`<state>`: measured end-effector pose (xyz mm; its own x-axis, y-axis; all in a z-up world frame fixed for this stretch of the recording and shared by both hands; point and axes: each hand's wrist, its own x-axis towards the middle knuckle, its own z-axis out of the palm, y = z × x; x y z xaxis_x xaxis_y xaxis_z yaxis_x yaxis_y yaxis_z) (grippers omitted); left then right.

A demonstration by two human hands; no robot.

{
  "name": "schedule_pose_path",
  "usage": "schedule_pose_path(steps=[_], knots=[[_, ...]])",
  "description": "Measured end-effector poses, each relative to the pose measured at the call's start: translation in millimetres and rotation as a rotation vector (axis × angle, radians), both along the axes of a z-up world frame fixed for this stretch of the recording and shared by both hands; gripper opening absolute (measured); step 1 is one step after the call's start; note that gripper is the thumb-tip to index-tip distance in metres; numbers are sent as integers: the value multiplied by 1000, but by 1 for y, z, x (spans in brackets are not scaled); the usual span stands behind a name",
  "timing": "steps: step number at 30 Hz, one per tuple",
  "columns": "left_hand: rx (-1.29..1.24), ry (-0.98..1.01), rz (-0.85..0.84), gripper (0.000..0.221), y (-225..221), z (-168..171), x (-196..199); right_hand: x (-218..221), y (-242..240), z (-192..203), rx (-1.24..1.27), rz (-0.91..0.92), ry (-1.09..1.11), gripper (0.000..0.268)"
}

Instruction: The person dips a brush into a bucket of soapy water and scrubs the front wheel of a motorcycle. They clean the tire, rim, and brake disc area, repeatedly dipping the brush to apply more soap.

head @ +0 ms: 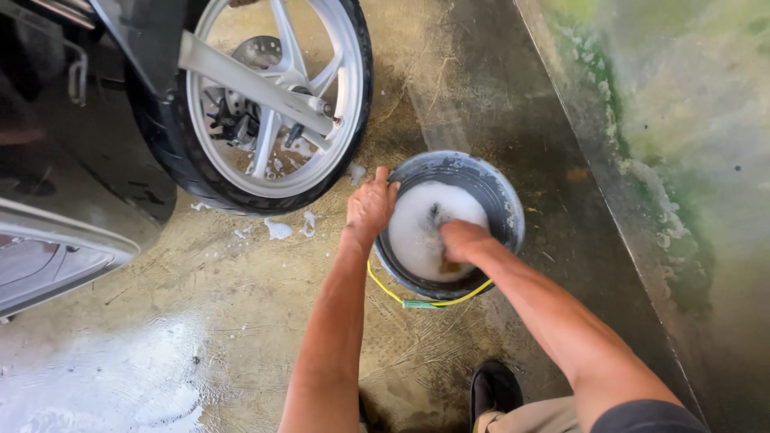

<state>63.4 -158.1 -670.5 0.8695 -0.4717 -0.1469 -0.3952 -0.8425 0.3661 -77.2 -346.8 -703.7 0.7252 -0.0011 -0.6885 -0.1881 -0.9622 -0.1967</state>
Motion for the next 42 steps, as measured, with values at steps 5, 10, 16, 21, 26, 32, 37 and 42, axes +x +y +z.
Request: schedule_pose_path(steps=[5,10,16,21,26,32,37,42], knots=[[114,-81,3,31,-3,-10,-6,28,-46,29,50,-70,-207,44],[119,-98,-12,36,-6,-28,-1,35,-50,60,89,-174,-317,41],[110,-97,-27,64,-8,-21,-4,30,-43,77,194,-230,-299,56],[164,-231,-88,68,-9,19,-19,30,-32,76,169,-153,-273,51],[133,-427,-222,64,-14,55,-43,33,-33,54,140,-142,-301,53],[-53,-754,-398,19,-41,-3,-43,32,-54,-37,-68,-44,-253,47],[127,-190,-383,26,-50,-106,-41,47,-56,-10,-121,-123,-196,62],[233,-207,-169,39,-55,-131,-32,45,-54,50,-49,-175,-297,54]])
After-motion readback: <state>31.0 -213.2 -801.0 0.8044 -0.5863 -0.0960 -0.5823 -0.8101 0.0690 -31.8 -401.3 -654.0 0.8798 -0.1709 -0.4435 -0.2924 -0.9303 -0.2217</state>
